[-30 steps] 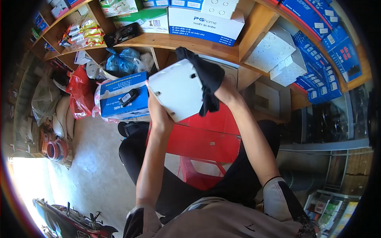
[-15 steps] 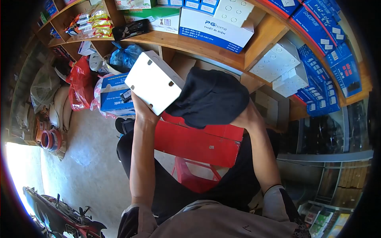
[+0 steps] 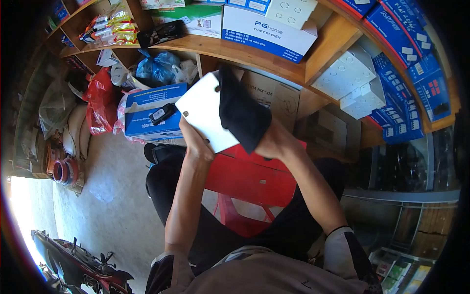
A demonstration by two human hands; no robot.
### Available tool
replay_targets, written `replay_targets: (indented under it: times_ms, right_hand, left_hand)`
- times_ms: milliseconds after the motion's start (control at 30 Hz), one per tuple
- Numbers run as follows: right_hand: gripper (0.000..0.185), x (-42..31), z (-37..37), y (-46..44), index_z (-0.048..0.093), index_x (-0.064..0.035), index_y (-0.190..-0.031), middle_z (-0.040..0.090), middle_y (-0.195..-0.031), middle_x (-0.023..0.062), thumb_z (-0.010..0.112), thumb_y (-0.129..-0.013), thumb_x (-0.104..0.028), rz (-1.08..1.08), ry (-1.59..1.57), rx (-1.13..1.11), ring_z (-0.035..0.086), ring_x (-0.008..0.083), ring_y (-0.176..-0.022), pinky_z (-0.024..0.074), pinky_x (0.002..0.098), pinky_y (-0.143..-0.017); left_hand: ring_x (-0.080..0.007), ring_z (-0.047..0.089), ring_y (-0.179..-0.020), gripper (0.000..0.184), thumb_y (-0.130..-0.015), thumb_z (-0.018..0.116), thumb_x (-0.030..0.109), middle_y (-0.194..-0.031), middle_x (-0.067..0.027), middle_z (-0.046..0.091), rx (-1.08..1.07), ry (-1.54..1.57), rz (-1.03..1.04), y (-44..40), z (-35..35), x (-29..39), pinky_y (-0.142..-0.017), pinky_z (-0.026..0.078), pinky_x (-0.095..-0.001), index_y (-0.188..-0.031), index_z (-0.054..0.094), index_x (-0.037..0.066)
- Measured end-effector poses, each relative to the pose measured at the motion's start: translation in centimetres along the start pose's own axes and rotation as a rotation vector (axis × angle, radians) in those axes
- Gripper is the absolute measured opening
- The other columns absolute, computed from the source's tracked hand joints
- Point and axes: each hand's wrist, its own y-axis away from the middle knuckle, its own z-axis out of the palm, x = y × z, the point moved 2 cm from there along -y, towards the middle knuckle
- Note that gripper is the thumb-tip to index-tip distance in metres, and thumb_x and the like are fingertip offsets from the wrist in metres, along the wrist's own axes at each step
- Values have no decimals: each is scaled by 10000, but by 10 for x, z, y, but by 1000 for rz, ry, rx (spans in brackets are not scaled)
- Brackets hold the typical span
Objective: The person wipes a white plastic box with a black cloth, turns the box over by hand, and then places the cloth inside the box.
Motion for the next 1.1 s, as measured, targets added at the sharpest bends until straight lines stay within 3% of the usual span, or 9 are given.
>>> replay_targets:
  times_ms: [133,233,467,633,700,733,867,967,1100]
  right_hand:
    - [360,-10,-3,2,575,6,-1265,566,-1356,205,601,-925,-111,152,-236,179,513,336,-1305,400,391,-1112]
    - [449,18,-17,-14,529,32,-1341,520,-1437,190,609,-951,-177,499,-203,-423,464,304,-1366,352,359,-1148]
    - [471,-3,15,0,510,26,-1294,503,-1390,249,653,-876,-136,54,-10,-64,464,401,-1324,364,434,-1134]
    - [446,12,-12,-8,552,19,-1278,551,-1352,232,671,-879,-141,85,-207,88,509,364,-1293,379,409,-1117]
    - [415,21,-25,-14,573,19,-1258,576,-1328,213,669,-882,-129,562,-443,-222,526,350,-1274,388,403,-1107]
    - [366,28,-5,-6,580,24,-1232,585,-1296,218,646,-902,-118,142,-160,-21,565,348,-1213,428,412,-1063]
    - [323,-1,12,0,563,52,-1173,584,-1193,246,610,-885,-87,-54,67,5,528,441,-1194,464,457,-1017]
    - [389,-18,8,4,536,21,-1229,563,-1227,245,636,-874,-102,332,-419,36,571,436,-1094,473,471,-973]
    - [457,-11,4,11,520,1,-1263,579,-1207,229,678,-851,-122,175,-274,42,582,424,-1083,475,464,-974]
  left_hand:
    - [-282,648,-1153,593,-1014,259,456,-1303,-136,638,-137,146,-15,-13,-10,-3,-1011,520,-431,-1395,498,69]
    - [-268,667,-1118,592,-1034,225,426,-1262,-143,654,25,11,72,-1,2,-19,-966,551,-378,-1382,510,41]
    - [-315,620,-1198,615,-1021,232,450,-1336,-177,605,-134,104,-14,-23,-20,9,-1037,506,-467,-1412,477,44]
    - [-297,626,-1195,609,-1032,248,460,-1363,-165,589,-96,105,-93,4,0,-22,-1021,525,-450,-1423,464,46]
    - [-295,626,-1194,590,-1033,255,447,-1358,-149,597,-130,97,-65,11,3,-29,-1023,525,-440,-1439,447,63]
    - [-294,626,-1195,585,-1035,256,444,-1358,-144,598,-109,72,-79,11,2,-26,-1023,524,-436,-1443,442,68]
    - [-278,640,-1175,564,-1027,288,429,-1322,-132,623,-173,153,94,-34,-33,-8,-969,555,-461,-1403,478,55]
    - [-258,686,-1088,576,-1036,276,457,-1276,-121,649,-70,131,96,-34,-35,17,-868,606,-415,-1398,483,60]
    - [-302,655,-1140,527,-1046,253,333,-1325,-164,605,-154,160,54,-29,-38,6,-939,575,-432,-1411,451,8]
